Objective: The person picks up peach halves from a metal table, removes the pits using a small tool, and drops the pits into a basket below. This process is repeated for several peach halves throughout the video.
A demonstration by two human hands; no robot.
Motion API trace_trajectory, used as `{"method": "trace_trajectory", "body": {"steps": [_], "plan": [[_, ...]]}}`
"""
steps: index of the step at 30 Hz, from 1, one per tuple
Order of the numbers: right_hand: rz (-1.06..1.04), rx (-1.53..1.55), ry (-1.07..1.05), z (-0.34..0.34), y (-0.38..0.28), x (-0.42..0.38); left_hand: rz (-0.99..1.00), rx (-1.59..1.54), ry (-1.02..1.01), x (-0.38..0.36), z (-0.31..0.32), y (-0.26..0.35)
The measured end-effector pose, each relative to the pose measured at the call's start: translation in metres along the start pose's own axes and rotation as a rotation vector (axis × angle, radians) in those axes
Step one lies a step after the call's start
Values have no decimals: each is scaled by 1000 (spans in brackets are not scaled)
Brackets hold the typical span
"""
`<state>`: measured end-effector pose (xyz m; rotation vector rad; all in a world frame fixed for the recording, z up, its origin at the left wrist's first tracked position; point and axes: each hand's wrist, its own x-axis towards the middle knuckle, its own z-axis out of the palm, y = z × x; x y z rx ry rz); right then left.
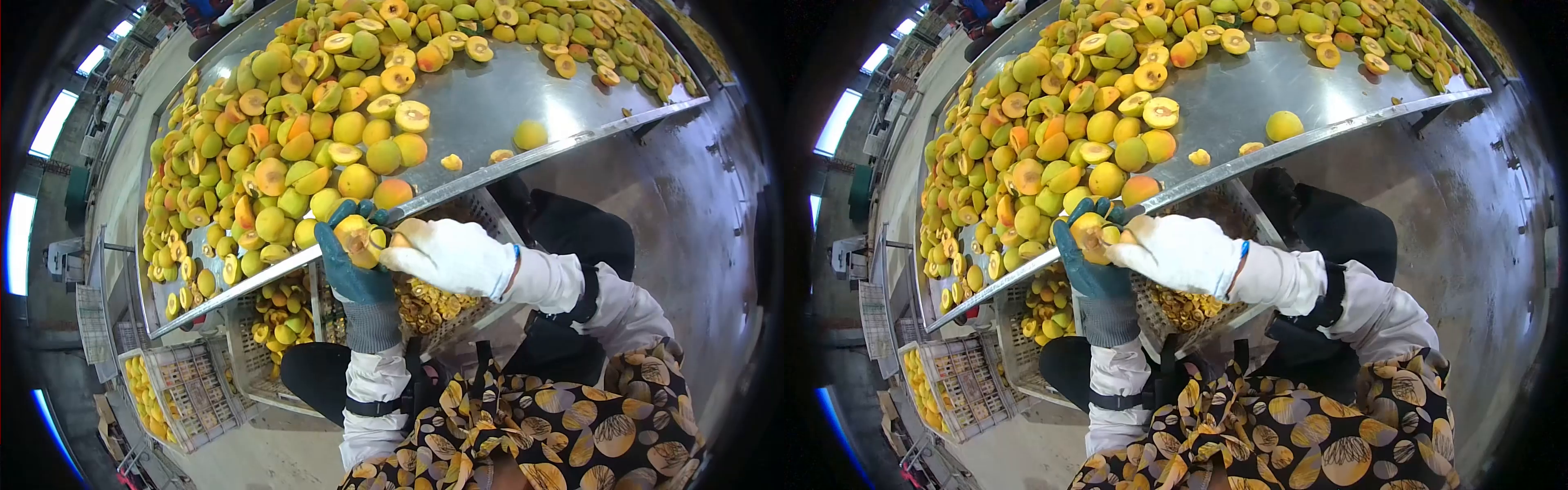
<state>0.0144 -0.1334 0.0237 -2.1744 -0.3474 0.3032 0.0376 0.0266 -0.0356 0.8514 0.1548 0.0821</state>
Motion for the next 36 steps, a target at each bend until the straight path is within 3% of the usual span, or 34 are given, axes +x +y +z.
{"method": "trace_trajectory", "body": {"steps": [2,5,7,9,12,14,15,17,19,21,23,26,30,33,36], "plan": [[-33,-114,118,10,3,0,33,42,-34,-3,1,-7],[-73,-112,122,11,2,1,320,583,-72,-11,9,-8],[-60,-40,142,17,4,2,384,651,-40,-16,15,-6],[-42,-4,157,19,2,2,320,399,15,-21,21,-5],[-10,-6,158,20,-6,0,404,674,37,-31,32,4],[8,-15,145,23,-5,2,352,460,61,-32,32,4],[-18,3,139,24,-3,3,325,354,73,-33,32,3],[-69,43,123,26,2,5,391,503,76,-33,30,4],[-427,-66,221,33,19,10,444,636,78,-35,33,6],[-328,179,61,20,8,12,485,750,80,-39,41,13],[260,757,-357,-1,-12,5,392,645,54,-39,36,13],[366,1102,-457,-3,-10,0,346,626,19,-37,35,15],[215,950,-373,8,-3,2,462,761,6,-35,33,9],[449,1175,-603,-10,0,1,516,800,-29,-34,31,9],[283,777,-442,-6,-5,1,325,674,-70,-36,35,15]]}}
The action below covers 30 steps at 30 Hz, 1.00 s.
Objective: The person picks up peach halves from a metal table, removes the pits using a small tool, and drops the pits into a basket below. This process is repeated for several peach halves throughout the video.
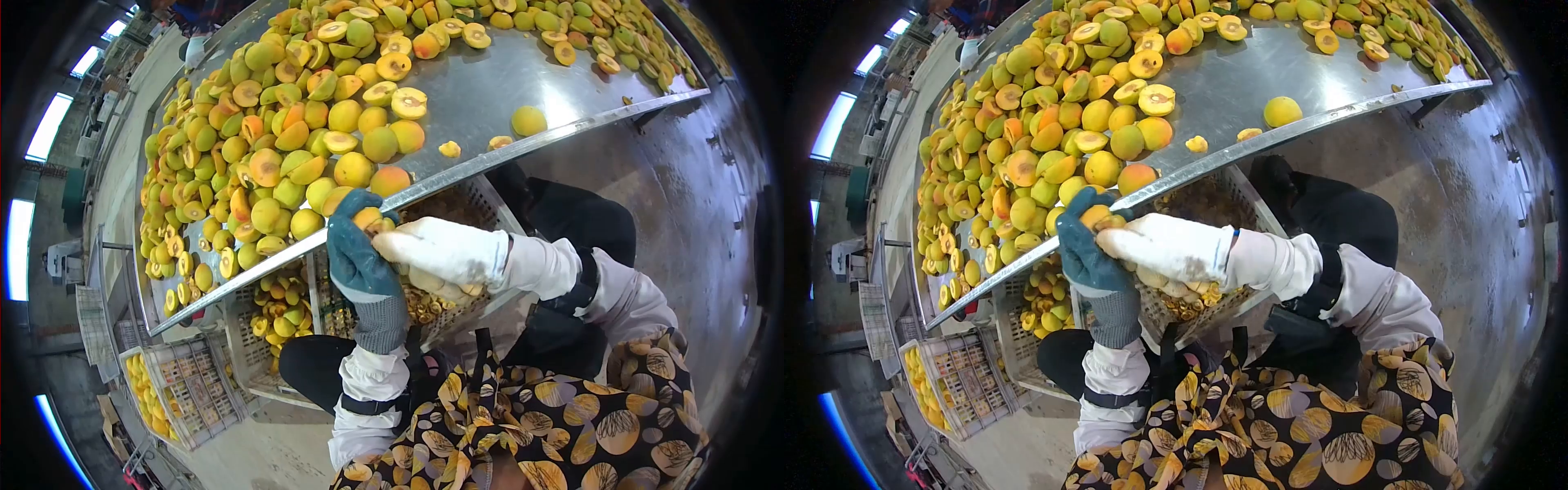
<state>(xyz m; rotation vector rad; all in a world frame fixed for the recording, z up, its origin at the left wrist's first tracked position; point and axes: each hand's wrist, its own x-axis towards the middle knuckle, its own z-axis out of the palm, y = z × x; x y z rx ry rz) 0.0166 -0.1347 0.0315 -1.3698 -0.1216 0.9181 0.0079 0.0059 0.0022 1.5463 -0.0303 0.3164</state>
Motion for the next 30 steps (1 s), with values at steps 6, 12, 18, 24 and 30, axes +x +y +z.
{"method": "trace_trajectory", "body": {"steps": [6,12,18,24,30], "plan": [[85,269,-86,-3,8,-1,-39,-164,-35,-1,1,-5],[107,288,-79,-6,9,0,38,-23,-20,7,1,-18],[119,249,-13,-4,9,3,-12,-63,-127,12,-3,-18],[189,674,-360,-12,23,13,159,113,-253,18,-17,-14],[77,16,-8,-2,0,-2,-131,-144,-241,16,-16,-12]]}}
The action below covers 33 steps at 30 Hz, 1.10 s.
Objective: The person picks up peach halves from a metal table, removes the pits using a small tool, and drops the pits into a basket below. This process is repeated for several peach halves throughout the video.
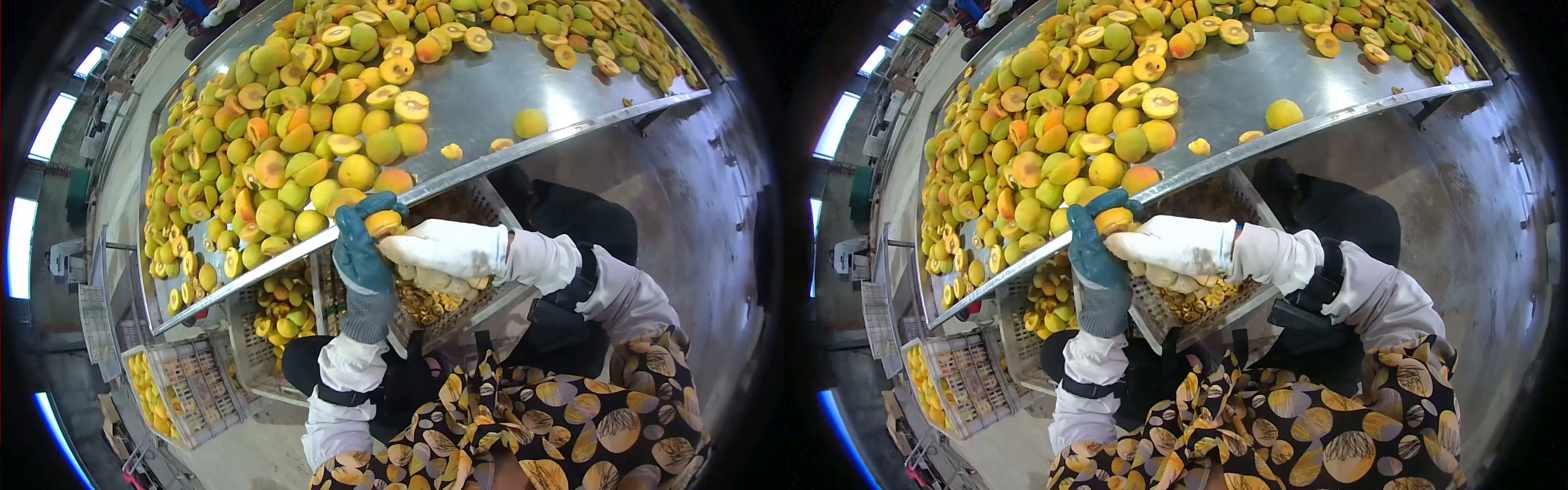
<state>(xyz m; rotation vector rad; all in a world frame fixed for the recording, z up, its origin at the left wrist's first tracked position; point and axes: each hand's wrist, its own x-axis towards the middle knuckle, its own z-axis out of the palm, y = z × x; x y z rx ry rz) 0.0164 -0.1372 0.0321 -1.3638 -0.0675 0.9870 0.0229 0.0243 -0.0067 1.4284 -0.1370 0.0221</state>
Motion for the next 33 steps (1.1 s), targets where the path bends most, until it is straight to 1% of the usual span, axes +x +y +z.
{"method": "trace_trajectory", "body": {"steps": [1,2,4,7,8,10,11,12,13,14,15,16,17,18,19,20,21,24,25,26,27,28,30,31,32,33], "plan": [[129,232,-131,-7,0,-1,-80,-22,-27,0,-3,3],[116,400,-246,-12,6,2,-74,42,-100,3,-7,4],[111,384,-267,-13,13,8,-57,176,-239,12,-17,7],[58,-134,-52,-4,0,11,-132,300,-327,19,-29,17],[-312,-456,116,-4,11,20,-158,340,-358,20,-34,20],[-1073,-1081,451,-9,44,42,-354,190,-297,20,-59,13],[-792,-1246,402,-3,21,18,-300,310,-275,14,-81,19],[-811,-1293,423,-7,26,20,-241,433,-254,7,-108,28],[-751,-1308,437,-11,34,22,-136,746,-174,1,-154,25],[-688,-1324,452,-14,42,26,-145,1014,-56,1,-163,35],[-435,-1306,377,-17,50,34,-187,1270,61,1,-172,45],[-276,-1291,363,-16,54,36,-363,1482,212,6,-158,71],[-248,-1331,348,-13,56,36,-166,1677,237,16,-169,62],[-219,-1378,337,-11,56,35,35,1656,275,30,-167,51],[-243,-1368,344,-9,59,36,-60,1662,234,49,-151,50],[-268,-1359,352,-9,62,39,-125,1669,137,67,-141,46],[-293,-1346,363,-9,63,40,16,1819,86,86,-159,12],[-245,-1187,293,-11,49,37,-79,1698,31,123,-175,10],[-329,-993,285,-11,48,36,-150,1522,72,128,-178,11],[-412,-798,273,-9,45,37,-106,1305,118,123,-177,11],[-58,-314,121,2,17,23,-58,1090,159,111,-174,10],[-56,-154,54,5,6,19,-19,874,192,95,-170,6],[-35,173,-78,9,-1,12,-60,-92,118,49,-118,11],[-88,265,-111,12,-2,9,-138,-288,100,31,-101,2],[-67,279,-91,14,-1,10,-213,-485,81,18,-85,-5],[-47,291,-72,14,0,14,-175,-458,59,9,-64,0]]}}
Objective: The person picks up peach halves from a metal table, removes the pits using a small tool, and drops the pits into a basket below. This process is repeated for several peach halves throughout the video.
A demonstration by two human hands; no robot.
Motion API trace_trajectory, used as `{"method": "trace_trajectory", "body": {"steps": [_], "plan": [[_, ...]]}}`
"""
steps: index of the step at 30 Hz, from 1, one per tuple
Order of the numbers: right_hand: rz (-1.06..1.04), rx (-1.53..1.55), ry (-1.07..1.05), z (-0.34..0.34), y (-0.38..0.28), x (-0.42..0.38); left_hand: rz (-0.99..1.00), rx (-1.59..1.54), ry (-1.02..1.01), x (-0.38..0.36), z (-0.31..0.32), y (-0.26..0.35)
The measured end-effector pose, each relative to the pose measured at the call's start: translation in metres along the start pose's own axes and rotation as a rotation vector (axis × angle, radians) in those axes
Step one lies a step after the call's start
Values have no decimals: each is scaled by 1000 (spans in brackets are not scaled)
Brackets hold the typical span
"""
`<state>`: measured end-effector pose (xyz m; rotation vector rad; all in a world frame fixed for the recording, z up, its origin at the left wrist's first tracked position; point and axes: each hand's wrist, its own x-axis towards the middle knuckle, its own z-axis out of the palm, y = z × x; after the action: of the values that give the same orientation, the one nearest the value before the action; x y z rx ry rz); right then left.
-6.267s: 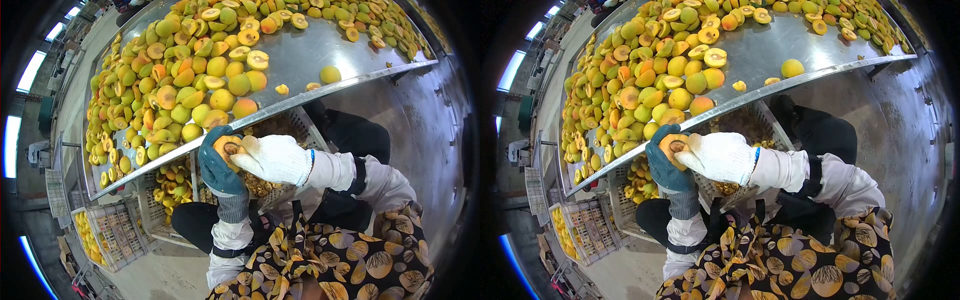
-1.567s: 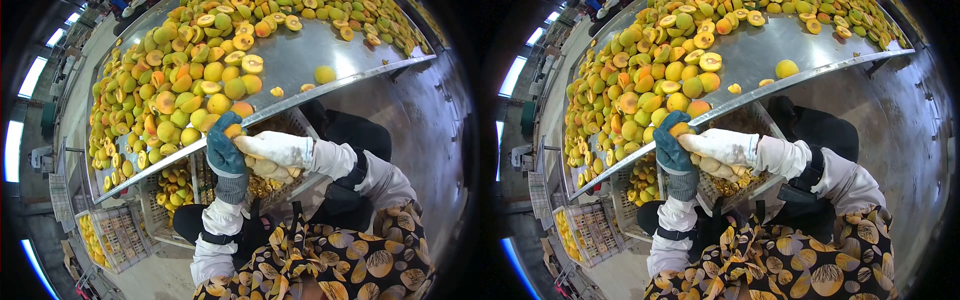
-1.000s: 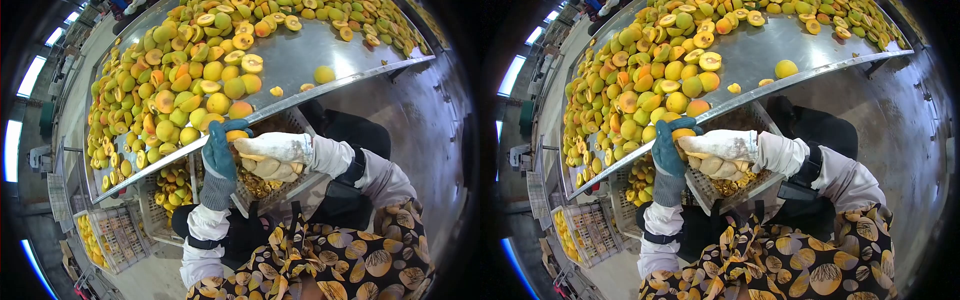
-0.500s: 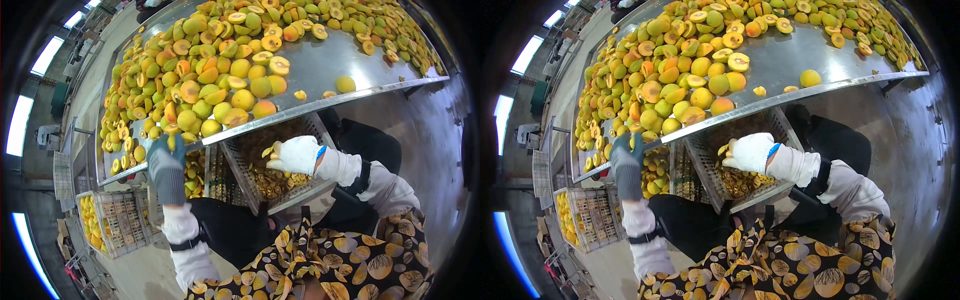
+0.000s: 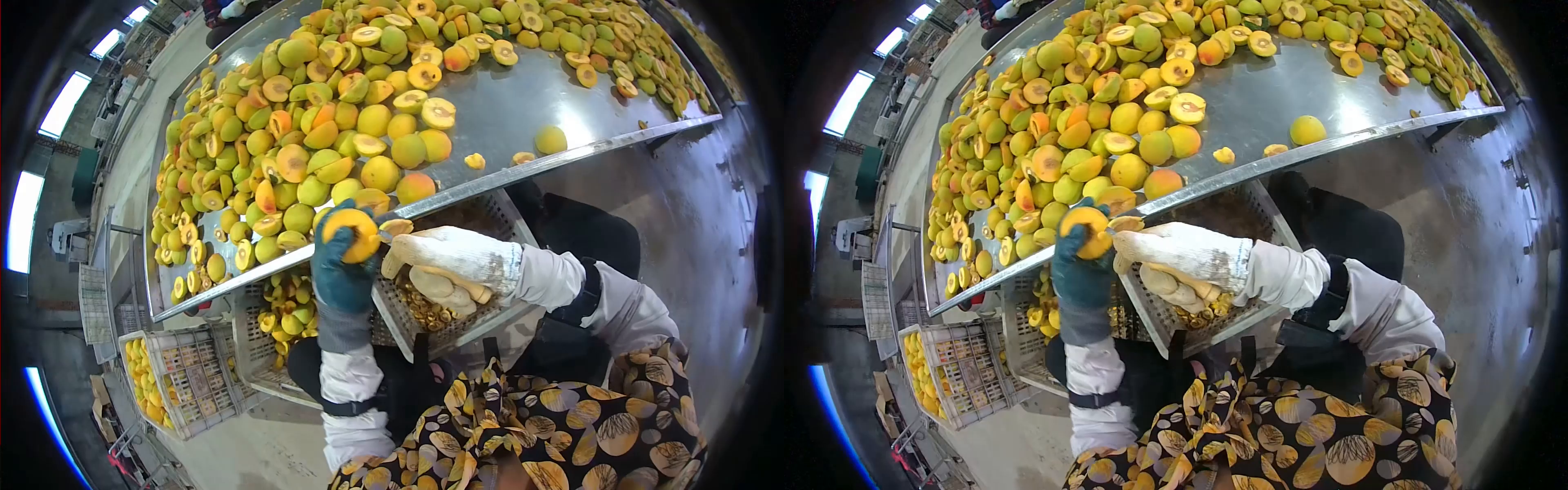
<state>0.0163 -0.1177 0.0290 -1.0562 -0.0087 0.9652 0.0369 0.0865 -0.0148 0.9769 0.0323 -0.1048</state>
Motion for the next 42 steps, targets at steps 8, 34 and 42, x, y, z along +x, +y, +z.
{"method": "trace_trajectory", "body": {"steps": [8,34,42], "plan": [[-396,-795,389,-7,14,8,-16,-11,40,-13,14,-26],[-6,-7,-3,-2,6,-2,393,595,178,-31,65,-27],[-42,0,-86,-11,11,-5,574,856,193,-28,65,-35]]}}
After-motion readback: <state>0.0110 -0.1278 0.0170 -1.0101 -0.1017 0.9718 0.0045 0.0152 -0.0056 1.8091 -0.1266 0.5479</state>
